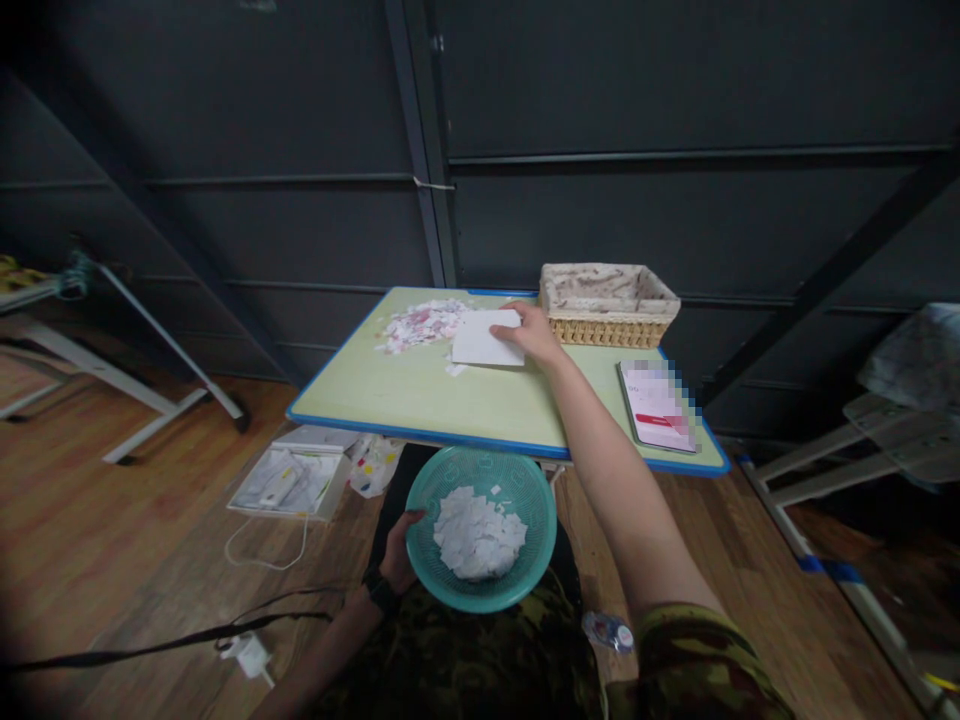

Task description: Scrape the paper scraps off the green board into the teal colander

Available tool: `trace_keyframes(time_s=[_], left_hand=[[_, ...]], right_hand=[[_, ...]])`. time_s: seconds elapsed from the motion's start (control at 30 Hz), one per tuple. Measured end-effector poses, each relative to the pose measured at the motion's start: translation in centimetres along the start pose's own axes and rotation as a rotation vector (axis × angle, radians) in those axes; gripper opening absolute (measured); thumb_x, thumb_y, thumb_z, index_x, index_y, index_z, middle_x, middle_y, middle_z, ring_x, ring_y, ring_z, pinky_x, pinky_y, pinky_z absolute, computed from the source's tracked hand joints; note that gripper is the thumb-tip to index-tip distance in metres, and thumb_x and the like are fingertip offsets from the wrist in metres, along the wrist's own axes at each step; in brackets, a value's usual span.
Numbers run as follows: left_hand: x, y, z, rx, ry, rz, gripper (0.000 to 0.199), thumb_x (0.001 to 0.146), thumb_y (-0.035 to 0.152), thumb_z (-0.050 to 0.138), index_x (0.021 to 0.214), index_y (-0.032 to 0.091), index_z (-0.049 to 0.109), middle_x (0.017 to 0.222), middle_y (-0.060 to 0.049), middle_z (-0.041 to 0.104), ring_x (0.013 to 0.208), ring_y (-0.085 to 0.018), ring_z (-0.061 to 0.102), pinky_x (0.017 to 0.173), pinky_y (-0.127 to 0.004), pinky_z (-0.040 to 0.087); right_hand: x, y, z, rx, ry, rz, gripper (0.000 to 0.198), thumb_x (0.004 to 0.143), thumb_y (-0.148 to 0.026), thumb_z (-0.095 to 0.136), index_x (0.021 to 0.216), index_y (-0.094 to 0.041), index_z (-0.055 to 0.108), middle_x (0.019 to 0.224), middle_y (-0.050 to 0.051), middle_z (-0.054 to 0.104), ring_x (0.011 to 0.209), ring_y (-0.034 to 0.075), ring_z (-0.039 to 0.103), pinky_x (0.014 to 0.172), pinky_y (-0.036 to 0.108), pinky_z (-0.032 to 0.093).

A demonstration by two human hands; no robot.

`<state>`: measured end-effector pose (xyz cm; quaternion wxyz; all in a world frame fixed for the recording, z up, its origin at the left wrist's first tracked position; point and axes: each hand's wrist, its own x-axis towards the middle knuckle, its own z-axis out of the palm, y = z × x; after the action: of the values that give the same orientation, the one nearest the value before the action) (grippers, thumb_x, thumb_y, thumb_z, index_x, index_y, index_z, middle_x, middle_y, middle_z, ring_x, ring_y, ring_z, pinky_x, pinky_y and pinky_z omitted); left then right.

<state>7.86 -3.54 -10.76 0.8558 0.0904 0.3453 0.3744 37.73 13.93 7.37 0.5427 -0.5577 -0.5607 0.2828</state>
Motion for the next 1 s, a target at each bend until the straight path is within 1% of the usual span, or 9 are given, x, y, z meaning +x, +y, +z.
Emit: trace_keyframes(time_s=[0.1,0.27,0.4,0.5,0.63,0.7,0.77,0.9,1.0], left_hand=[[-0.1,0.1,0.2,0.02,0.03,0.015,0.033,0.072,0.023,0.067,0.101,0.009,0.072,0.098,-0.015,0.079,0.11,-0.038,0.068,0.105,-0.05,0.043],[-0.9,1.0,1.2,0.001,0.065,-0.002,0.031,0.075,0.025,0.066,0.101,0.01,0.072,0.1,-0.014,0.08,0.107,-0.037,0.07,0.102,-0.051,0.047],[-1.9,2.9,2.4,-0.014,0.127,0.088,0.03,0.075,0.024,0.065,0.101,0.01,0.072,0.097,-0.014,0.08,0.106,-0.037,0.07,0.1,-0.051,0.049],[-2.9,4.6,3.1,0.007,0.18,0.162,0.027,0.074,0.02,0.064,0.099,0.011,0.073,0.092,-0.012,0.08,0.103,-0.035,0.071,0.097,-0.049,0.051],[-4.6,6.3,4.3,0.042,0.25,0.299,0.022,0.074,0.016,0.062,0.094,0.017,0.073,0.077,-0.004,0.079,0.089,-0.029,0.075,0.09,-0.042,0.056],[-5.4,6.9,5.1,0.061,0.277,0.256,0.02,0.075,0.018,0.063,0.091,0.015,0.073,0.073,-0.005,0.078,0.083,-0.028,0.075,0.086,-0.041,0.057],[-6.2,7.3,5.9,0.09,0.323,0.265,0.019,0.074,0.019,0.063,0.09,0.014,0.073,0.072,-0.006,0.078,0.078,-0.028,0.075,0.081,-0.041,0.058],[-7.1,8.0,6.8,0.12,0.352,0.285,0.016,0.073,0.017,0.062,0.084,0.013,0.073,0.067,-0.006,0.077,0.066,-0.025,0.074,0.074,-0.038,0.059],[-7.3,8.3,6.9,0.148,0.351,0.279,0.013,0.074,0.017,0.062,0.08,0.014,0.073,0.062,-0.004,0.075,0.059,-0.022,0.072,0.067,-0.035,0.059]], right_hand=[[0.0,0.1,0.2,-0.04,-0.053,0.01,0.042,0.054,-0.037,0.078,0.089,-0.017,0.067,0.08,0.003,0.068,0.072,0.019,0.06,0.066,0.033,0.048],[-0.3,-0.2,0.1,0.033,-0.055,0.028,0.042,0.055,-0.037,0.078,0.09,-0.017,0.066,0.083,0.003,0.068,0.071,0.019,0.06,0.064,0.032,0.047],[-0.7,-0.7,0.0,0.011,-0.161,0.086,0.041,0.053,-0.034,0.079,0.088,-0.017,0.067,0.08,0.004,0.069,0.069,0.02,0.061,0.062,0.032,0.047],[-0.9,-1.1,0.1,0.075,-0.216,0.117,0.04,0.053,-0.032,0.08,0.088,-0.017,0.067,0.079,0.004,0.069,0.068,0.02,0.061,0.06,0.031,0.046],[-1.3,-1.6,0.1,0.105,-0.256,0.153,0.039,0.052,-0.03,0.081,0.086,-0.017,0.066,0.075,0.003,0.068,0.064,0.018,0.059,0.055,0.028,0.042],[-1.4,-1.9,0.1,0.114,-0.33,0.194,0.041,0.051,-0.03,0.082,0.086,-0.017,0.066,0.073,0.002,0.067,0.063,0.016,0.058,0.054,0.027,0.041],[-1.5,-2.2,0.1,0.149,-0.376,0.213,0.042,0.051,-0.03,0.082,0.087,-0.017,0.065,0.074,0.001,0.067,0.063,0.015,0.058,0.056,0.027,0.041],[-1.6,-2.5,0.0,0.178,-0.344,0.211,0.043,0.051,-0.027,0.082,0.088,-0.017,0.064,0.075,0.0,0.066,0.064,0.014,0.058,0.057,0.026,0.041],[-1.8,-2.8,0.1,0.15,-0.406,0.254,0.043,0.05,-0.025,0.083,0.087,-0.017,0.064,0.071,-0.001,0.066,0.06,0.013,0.057,0.053,0.025,0.039]])
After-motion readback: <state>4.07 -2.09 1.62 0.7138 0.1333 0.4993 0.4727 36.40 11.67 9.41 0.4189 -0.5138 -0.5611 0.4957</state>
